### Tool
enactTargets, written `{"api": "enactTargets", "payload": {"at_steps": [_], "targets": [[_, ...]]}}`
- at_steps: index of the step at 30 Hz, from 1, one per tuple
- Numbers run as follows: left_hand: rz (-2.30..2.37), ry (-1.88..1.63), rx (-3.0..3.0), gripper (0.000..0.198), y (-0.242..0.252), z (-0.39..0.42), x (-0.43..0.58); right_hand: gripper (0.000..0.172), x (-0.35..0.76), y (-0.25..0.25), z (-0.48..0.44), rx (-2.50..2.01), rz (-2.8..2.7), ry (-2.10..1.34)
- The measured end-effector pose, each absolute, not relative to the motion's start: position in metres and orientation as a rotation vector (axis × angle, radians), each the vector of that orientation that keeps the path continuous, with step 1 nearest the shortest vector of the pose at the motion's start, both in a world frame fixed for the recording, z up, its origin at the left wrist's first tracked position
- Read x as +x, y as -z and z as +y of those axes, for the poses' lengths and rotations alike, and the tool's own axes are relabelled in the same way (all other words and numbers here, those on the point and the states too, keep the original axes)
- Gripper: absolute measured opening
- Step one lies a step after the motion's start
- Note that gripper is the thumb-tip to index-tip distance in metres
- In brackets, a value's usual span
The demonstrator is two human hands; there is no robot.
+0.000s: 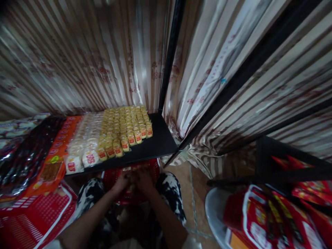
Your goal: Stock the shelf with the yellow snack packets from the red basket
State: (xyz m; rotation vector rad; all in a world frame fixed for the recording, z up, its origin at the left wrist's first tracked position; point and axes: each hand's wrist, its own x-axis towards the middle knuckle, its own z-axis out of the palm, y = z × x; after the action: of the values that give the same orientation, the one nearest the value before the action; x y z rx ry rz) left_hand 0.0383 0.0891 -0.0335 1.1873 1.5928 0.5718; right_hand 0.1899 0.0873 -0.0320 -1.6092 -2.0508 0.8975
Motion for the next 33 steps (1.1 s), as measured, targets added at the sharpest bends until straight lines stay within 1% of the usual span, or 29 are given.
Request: {"api": "enactTargets", "payload": {"at_steps": [2, 4, 6, 8, 11, 13, 17, 19, 21, 28, 33], "targets": [[1.559, -0.586, 1.228, 0.022, 0.017, 0.085, 0.028, 0.037, 0.196, 0.018, 0.083, -1.465, -2.178, -0.908], [1.508, -0.588, 1.261, 0.022, 0.001, 0.082, 0.021, 0.045, 0.200, 0.005, 0.078, -1.371, -2.232, -0.974], [1.458, -0.596, 1.291, 0.022, -0.015, 0.082, 0.018, 0.049, 0.202, -0.008, 0.073, -1.343, -2.228, -1.018], [1.410, -0.620, 1.335, 0.021, -0.029, 0.084, 0.018, 0.047, 0.202, -0.022, 0.070, -1.343, -2.188, -1.028], [1.351, -0.664, 1.380, 0.021, -0.049, 0.090, 0.024, 0.037, 0.201, -0.039, 0.070, -1.337, -2.068, -1.060], [1.327, -0.719, 1.349, 0.021, -0.062, 0.095, 0.029, 0.033, 0.202, -0.046, 0.074, -1.353, -1.962, -1.089], [1.316, -1.006, 1.144, 0.032, -0.080, 0.101, 0.039, 0.032, 0.205, -0.047, 0.095, -1.378, -1.736, -1.117], [1.365, -1.156, 1.086, 0.033, -0.082, 0.101, 0.043, 0.032, 0.204, -0.045, 0.110, -1.381, -1.630, -1.076], [1.428, -1.214, 1.116, 0.030, -0.080, 0.100, 0.048, 0.031, 0.201, -0.045, 0.125, -1.402, -1.559, -1.000], [1.457, -1.190, 1.244, 0.027, -0.054, 0.100, 0.068, 0.029, 0.183, -0.046, 0.167, -1.535, -1.539, -0.764], [1.429, -1.234, 1.288, 0.032, -0.038, 0.110, 0.073, 0.030, 0.176, -0.036, 0.185, -1.525, -1.595, -0.685]]}}
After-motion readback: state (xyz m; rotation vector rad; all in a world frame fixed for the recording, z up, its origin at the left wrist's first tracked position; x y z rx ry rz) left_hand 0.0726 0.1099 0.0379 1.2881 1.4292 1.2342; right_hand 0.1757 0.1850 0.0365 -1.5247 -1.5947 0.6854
